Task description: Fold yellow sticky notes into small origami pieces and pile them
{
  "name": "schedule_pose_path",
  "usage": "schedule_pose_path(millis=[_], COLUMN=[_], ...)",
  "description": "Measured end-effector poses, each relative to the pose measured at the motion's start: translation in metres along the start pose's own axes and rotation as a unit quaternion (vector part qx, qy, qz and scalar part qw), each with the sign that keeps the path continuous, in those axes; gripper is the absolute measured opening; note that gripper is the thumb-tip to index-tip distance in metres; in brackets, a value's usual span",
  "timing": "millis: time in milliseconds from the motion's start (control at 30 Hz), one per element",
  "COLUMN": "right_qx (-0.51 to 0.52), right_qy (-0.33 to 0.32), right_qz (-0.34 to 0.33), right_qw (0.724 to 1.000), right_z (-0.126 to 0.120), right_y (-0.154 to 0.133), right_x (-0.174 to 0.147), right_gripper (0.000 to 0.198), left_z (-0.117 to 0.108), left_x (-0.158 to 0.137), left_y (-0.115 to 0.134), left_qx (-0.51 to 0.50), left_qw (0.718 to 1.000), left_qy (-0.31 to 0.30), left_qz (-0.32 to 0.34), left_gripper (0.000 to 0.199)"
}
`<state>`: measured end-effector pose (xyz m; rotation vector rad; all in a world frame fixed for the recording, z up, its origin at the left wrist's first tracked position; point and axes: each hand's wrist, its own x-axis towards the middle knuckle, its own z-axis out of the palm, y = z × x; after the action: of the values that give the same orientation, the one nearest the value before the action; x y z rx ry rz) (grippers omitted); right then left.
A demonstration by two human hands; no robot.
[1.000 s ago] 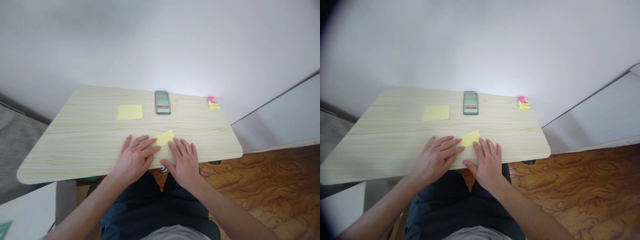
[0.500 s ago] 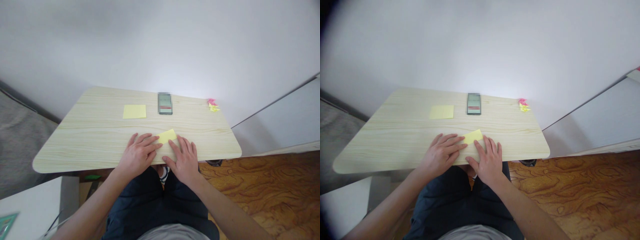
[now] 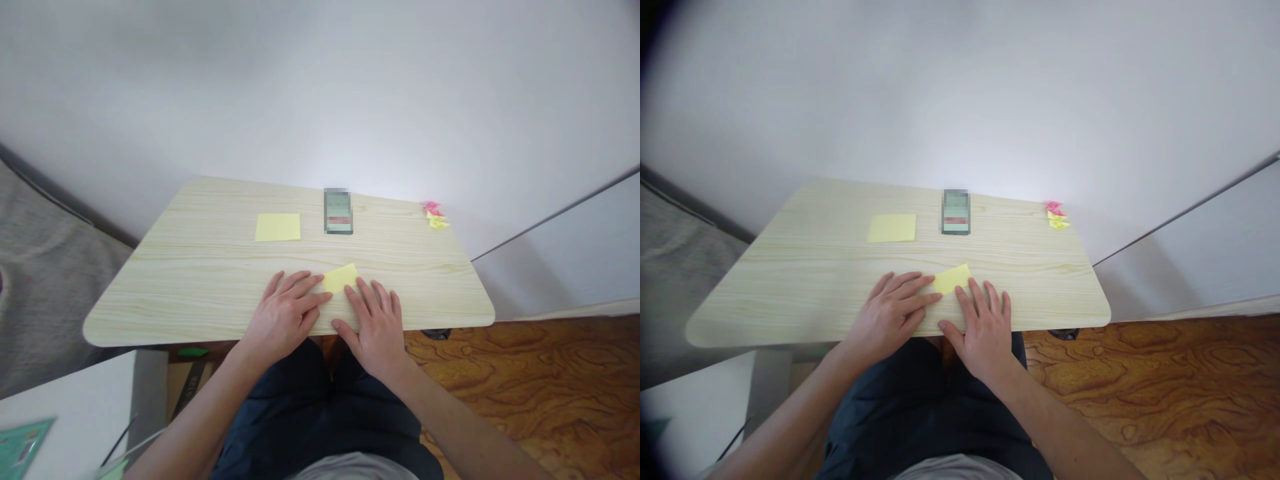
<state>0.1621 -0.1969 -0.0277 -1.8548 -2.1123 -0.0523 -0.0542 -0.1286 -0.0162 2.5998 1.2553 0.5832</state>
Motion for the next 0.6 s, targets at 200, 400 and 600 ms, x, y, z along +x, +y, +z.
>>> schedule_pose_path(millis=[200,400,600], right_qx=[0.022,0.042,0.048], right_qy=[0.012,0.032,0.017], right_qz=[-0.009,-0.009,-0.005], right_qw=[1.0,0.999,0.999], right_z=[0.0,0.0,-0.003], right_y=[0.0,0.002,0.004], right_x=[0.0,0.0,0.0], right_gripper=[0.062,0.054,0.053], left_z=[0.0,0.0,0.004], left_x=[0.0,0.006,0.018], left_y=[0.002,0.007,0.009], left_qx=[-0.014,-0.038,-0.033], left_qw=[1.0,0.998,0.998], left_qy=[0.018,0.055,0.058], left_qz=[-0.001,-0.02,0.013], left_gripper=[0.034,0.036,0.021])
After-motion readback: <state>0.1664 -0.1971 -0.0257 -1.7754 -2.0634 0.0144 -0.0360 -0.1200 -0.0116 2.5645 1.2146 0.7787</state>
